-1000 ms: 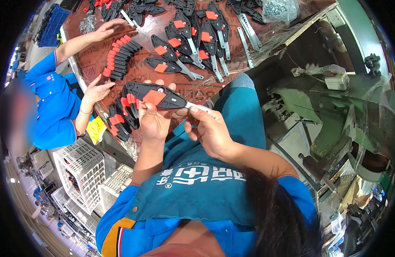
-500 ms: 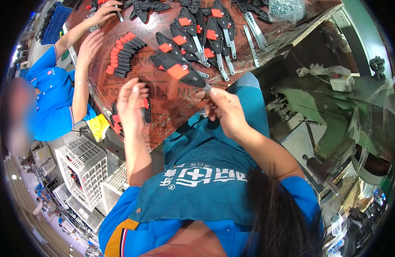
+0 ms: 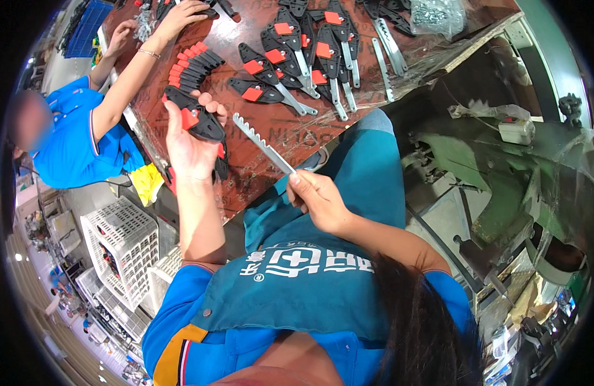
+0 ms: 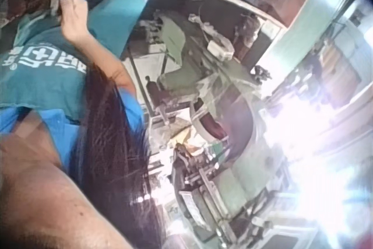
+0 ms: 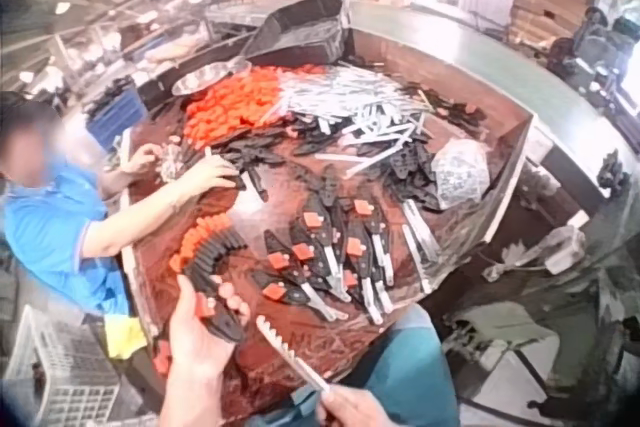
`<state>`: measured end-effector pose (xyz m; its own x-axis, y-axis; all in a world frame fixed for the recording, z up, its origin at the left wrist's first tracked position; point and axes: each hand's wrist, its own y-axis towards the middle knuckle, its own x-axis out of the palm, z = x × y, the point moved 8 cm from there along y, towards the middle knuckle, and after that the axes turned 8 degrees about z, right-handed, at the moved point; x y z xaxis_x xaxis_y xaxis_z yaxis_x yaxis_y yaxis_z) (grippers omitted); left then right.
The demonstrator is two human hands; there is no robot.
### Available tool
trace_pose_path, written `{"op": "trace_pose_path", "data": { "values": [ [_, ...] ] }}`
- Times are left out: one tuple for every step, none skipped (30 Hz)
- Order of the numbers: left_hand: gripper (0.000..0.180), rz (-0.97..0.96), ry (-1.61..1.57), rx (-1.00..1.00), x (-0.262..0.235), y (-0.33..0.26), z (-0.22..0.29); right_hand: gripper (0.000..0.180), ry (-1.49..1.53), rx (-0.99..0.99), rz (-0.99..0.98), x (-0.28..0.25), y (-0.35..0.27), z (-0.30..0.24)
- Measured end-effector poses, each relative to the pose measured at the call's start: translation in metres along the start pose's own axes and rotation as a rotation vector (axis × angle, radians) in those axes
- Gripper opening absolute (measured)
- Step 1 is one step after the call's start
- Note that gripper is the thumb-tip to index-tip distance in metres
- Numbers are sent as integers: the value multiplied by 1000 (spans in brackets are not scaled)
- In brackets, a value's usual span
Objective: The person repeatedly picks up black and red plastic knife handles from a table, inserts a metal blade into each handle, and places the assembled knives back on the table. The process is repeated continuously throughout the clip.
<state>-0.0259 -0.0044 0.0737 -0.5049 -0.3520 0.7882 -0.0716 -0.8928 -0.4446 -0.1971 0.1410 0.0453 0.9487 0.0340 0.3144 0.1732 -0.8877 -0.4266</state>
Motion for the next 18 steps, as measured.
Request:
{"op": "trace_pose_path", "data": {
  "values": [
    [46,-3,-73,-36,-6,3,-3,44,-3,-81,17,1,0,-13],
    [48,5,-231,-88,-10,4,-4,44,-10,-132,1,2,0,-21],
    [47,-10,-253,-87,-17,5,-3,45,-17,-182,-14,2,-1,-27],
    [47,5,-296,-108,-21,5,-8,45,-39,-157,-52,3,-3,-26],
    [47,22,-339,-129,-24,4,-12,46,-61,-130,-91,4,-5,-25],
    [47,64,-401,-165,-28,4,-13,46,-84,-103,-131,7,-7,-23],
    [47,79,-432,-163,-30,5,-15,47,-101,-60,-150,9,-9,-19],
    [47,93,-464,-161,-33,7,-16,47,-124,-58,-146,10,-10,-19],
    [46,108,-495,-159,-35,8,-17,47,-148,-56,-143,9,-11,-18],
    [50,89,-517,-188,-31,8,-19,46,-152,-63,-145,10,-10,-18],
    [51,96,-509,-193,-28,6,-22,46,-155,-71,-146,11,-9,-18],
    [51,113,-516,-172,-30,6,-21,46,-158,-79,-147,12,-9,-19],
    [51,129,-519,-156,-30,6,-20,46,-166,-69,-148,13,-9,-18],
    [51,130,-478,-129,-31,6,-18,46,-174,-59,-149,14,-9,-17],
    [51,130,-437,-103,-33,6,-17,46,-182,-50,-148,15,-9,-16],
    [51,130,-400,-77,-31,5,-16,46,-130,-22,-163,15,-9,-14],
    [49,122,-279,-45,-28,1,-20,45,-78,5,-177,15,-7,-12],
    [48,115,-157,-12,-23,-6,-29,45,-27,33,-191,15,-5,-9]
  ]
}}
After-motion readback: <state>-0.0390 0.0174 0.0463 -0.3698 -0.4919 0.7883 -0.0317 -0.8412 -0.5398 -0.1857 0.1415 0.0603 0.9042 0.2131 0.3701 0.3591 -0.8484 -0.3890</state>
